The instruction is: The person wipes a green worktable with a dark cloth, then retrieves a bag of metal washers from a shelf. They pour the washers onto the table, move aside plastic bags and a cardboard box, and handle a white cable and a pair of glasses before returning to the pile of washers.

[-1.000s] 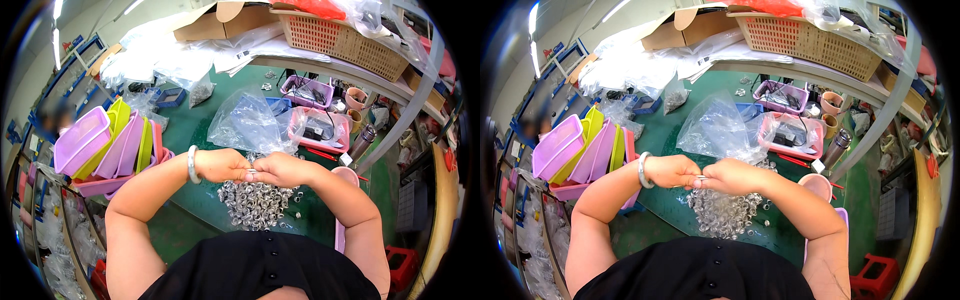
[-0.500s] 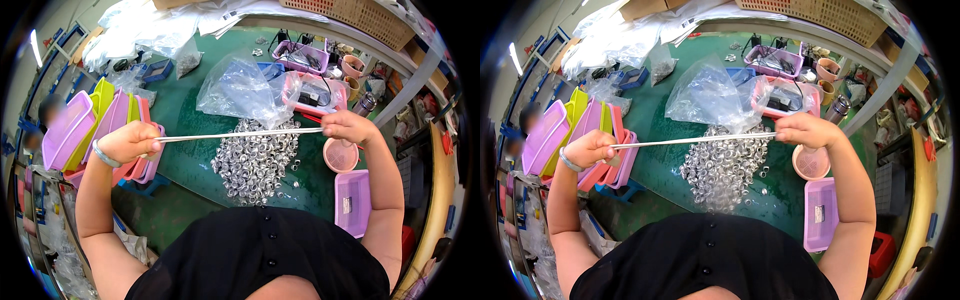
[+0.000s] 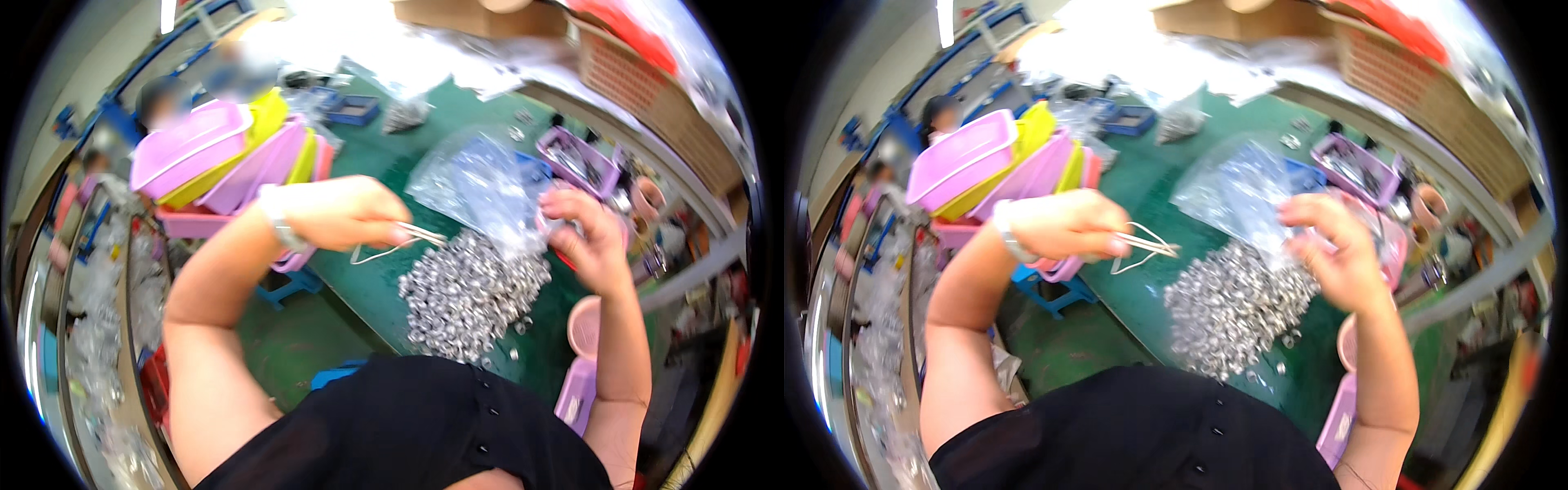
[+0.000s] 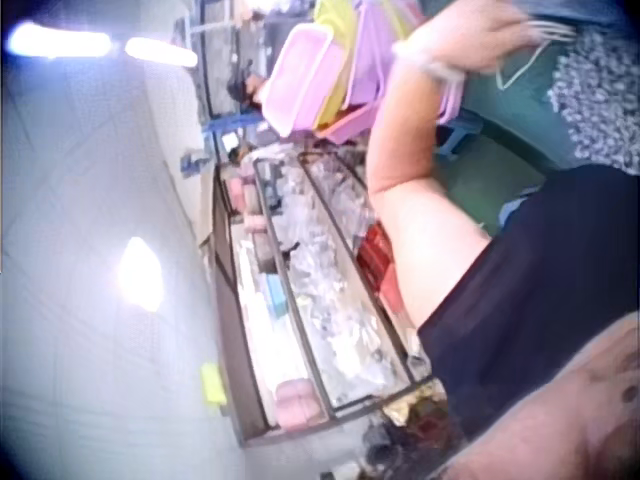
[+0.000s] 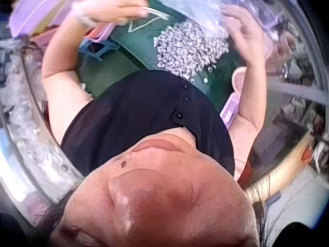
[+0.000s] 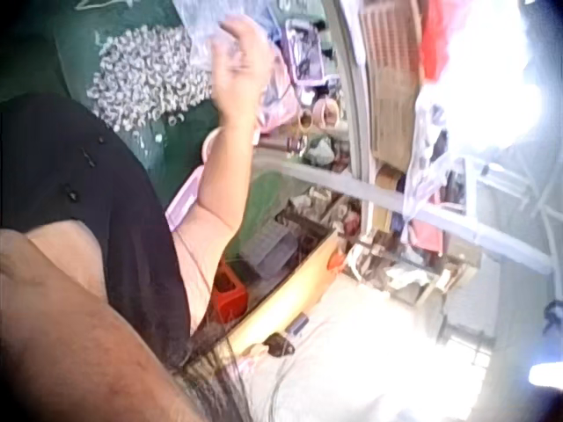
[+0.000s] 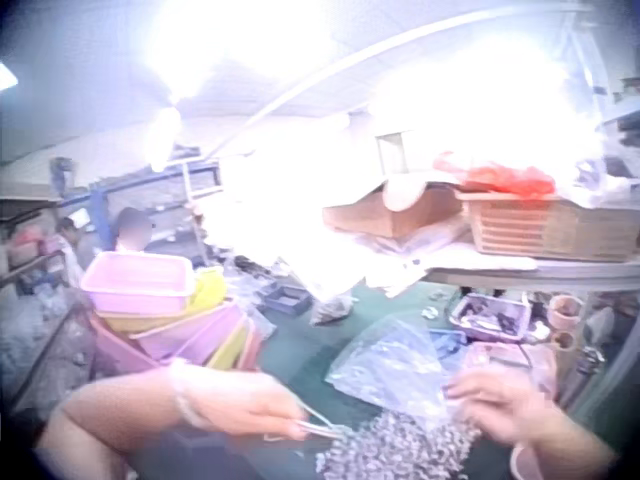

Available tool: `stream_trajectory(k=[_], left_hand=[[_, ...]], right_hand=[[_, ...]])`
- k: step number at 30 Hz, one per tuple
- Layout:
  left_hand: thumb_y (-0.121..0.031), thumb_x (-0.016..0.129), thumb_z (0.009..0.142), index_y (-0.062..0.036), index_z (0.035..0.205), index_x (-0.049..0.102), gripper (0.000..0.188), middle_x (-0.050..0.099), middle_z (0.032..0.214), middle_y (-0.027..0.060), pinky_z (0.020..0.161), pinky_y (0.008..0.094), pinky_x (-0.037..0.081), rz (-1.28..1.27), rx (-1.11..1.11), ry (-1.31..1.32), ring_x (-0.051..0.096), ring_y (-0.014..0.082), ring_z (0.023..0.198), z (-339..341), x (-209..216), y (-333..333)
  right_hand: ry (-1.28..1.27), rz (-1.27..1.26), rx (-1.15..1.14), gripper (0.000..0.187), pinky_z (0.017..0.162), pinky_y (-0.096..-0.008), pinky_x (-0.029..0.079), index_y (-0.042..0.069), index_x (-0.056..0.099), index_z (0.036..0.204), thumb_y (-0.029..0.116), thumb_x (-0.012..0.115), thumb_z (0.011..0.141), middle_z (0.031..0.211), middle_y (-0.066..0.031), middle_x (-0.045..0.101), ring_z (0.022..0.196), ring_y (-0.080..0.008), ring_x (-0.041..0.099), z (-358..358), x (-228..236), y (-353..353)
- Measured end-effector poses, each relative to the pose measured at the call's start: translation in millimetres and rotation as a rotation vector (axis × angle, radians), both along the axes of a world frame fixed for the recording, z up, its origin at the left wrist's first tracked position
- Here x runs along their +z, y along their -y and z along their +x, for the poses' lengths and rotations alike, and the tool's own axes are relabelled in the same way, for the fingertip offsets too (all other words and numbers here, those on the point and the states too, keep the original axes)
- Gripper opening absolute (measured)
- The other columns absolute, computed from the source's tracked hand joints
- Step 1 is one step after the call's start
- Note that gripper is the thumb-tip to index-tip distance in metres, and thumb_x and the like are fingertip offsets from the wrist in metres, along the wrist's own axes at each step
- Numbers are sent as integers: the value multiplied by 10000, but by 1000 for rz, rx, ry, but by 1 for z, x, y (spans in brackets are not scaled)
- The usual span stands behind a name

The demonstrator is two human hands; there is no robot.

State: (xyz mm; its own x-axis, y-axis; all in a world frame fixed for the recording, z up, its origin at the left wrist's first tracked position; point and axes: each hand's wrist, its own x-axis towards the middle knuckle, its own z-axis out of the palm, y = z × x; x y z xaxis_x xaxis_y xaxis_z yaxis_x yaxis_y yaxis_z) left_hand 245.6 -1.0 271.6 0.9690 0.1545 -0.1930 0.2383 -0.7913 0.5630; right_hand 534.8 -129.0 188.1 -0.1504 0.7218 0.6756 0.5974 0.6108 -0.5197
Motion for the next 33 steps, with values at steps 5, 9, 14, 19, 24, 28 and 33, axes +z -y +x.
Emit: stream_trajectory(k=[5,9,14,19,24,28,33], left_hand=[[-243,483,871,14,701,488,308,451,601,111,552,333,382,-26,-91,123,439,226,552,23,-14,10],[-294,491,864,-5,693,502,336,476,565,81,541,324,381,-114,-42,44,443,196,533,5,-27,-2],[-247,472,877,4,673,472,324,440,596,122,576,345,374,-282,-48,-6,427,245,570,-17,-39,-1],[-248,469,884,1,671,483,328,449,606,97,579,326,377,-298,-113,11,436,225,588,-15,-40,1],[-273,455,896,-6,718,524,328,527,722,60,638,288,406,-896,-78,368,487,155,680,0,-42,10],[-274,449,895,12,735,522,337,520,716,96,534,244,417,-1158,-52,695,510,152,590,34,-51,20],[-269,415,911,-20,745,480,306,460,631,66,381,185,252,-1323,-10,867,306,43,396,0,-24,15]], right_hand=[[-153,-344,293,338,664,-305,435,33,509,1061,165,626,772,845,-104,562,763,-194,554,-91,1,-18],[-78,-678,350,106,502,-274,389,38,565,854,136,530,834,600,-47,504,528,-143,485,-58,-5,-9],[160,-677,425,116,492,-283,392,45,554,822,155,525,843,588,-76,503,517,-204,506,-32,-5,3],[137,-783,455,139,472,-259,400,51,546,798,174,514,854,559,-54,519,490,-167,524,-19,-6,7],[-174,-789,606,181,474,-212,404,5,584,823,171,520,857,582,-20,552,514,-81,517,-28,-16,-3],[-504,-800,853,225,487,-214,385,-23,593,873,188,516,865,601,-22,523,525,-75,468,-72,-45,-16],[-595,-956,684,266,437,-209,291,-21,585,841,235,517,867,540,6,452,467,-59,378,-30,-86,-17]])
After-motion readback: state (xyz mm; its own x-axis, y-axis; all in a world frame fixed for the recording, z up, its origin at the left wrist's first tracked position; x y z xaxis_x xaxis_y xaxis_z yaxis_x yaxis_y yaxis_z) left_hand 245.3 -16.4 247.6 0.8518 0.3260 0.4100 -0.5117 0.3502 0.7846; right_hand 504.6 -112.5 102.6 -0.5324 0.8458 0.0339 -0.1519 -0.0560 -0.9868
